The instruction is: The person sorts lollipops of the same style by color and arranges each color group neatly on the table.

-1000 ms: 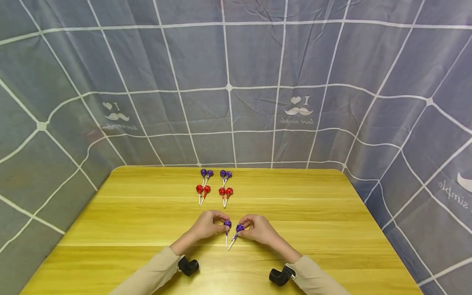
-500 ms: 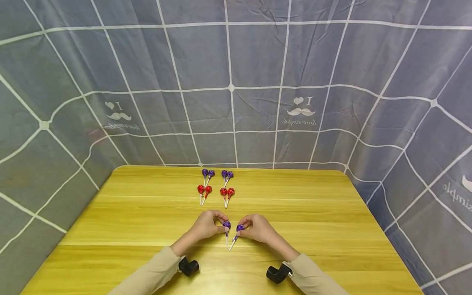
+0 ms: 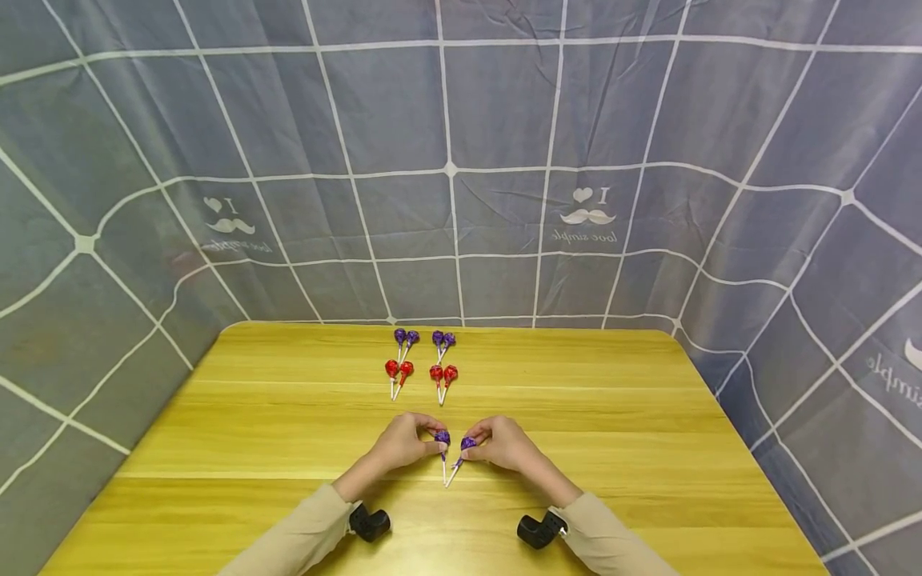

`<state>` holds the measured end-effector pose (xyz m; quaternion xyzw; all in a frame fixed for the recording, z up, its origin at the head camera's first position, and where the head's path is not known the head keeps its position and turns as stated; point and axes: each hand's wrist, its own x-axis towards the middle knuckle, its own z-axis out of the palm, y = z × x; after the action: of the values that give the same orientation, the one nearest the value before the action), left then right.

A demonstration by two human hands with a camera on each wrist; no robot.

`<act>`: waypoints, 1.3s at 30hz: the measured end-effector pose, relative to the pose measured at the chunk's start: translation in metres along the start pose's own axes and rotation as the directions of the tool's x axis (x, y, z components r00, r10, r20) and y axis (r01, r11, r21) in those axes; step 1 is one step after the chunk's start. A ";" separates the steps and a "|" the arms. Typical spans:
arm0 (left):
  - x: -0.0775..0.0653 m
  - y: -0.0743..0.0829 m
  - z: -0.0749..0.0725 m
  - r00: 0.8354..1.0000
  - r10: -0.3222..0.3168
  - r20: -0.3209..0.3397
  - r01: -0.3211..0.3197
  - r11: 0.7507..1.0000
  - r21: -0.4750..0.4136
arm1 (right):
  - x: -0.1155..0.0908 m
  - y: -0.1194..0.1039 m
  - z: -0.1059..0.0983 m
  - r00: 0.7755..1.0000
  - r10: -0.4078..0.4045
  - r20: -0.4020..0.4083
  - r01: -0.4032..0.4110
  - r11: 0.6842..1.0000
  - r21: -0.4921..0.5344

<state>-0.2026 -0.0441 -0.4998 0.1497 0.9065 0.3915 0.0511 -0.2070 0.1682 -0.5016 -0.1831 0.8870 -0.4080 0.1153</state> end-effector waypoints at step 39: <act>-0.005 -0.004 0.006 0.996 0.012 -0.092 -0.024 0.992 -0.124 | -0.011 0.011 -0.008 0.996 -0.082 0.022 0.078 0.989 0.123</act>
<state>-0.1972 -0.0442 -0.5071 0.1365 0.8801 0.4544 0.0156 -0.2023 0.1847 -0.5045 -0.2165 0.8508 -0.4632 0.1215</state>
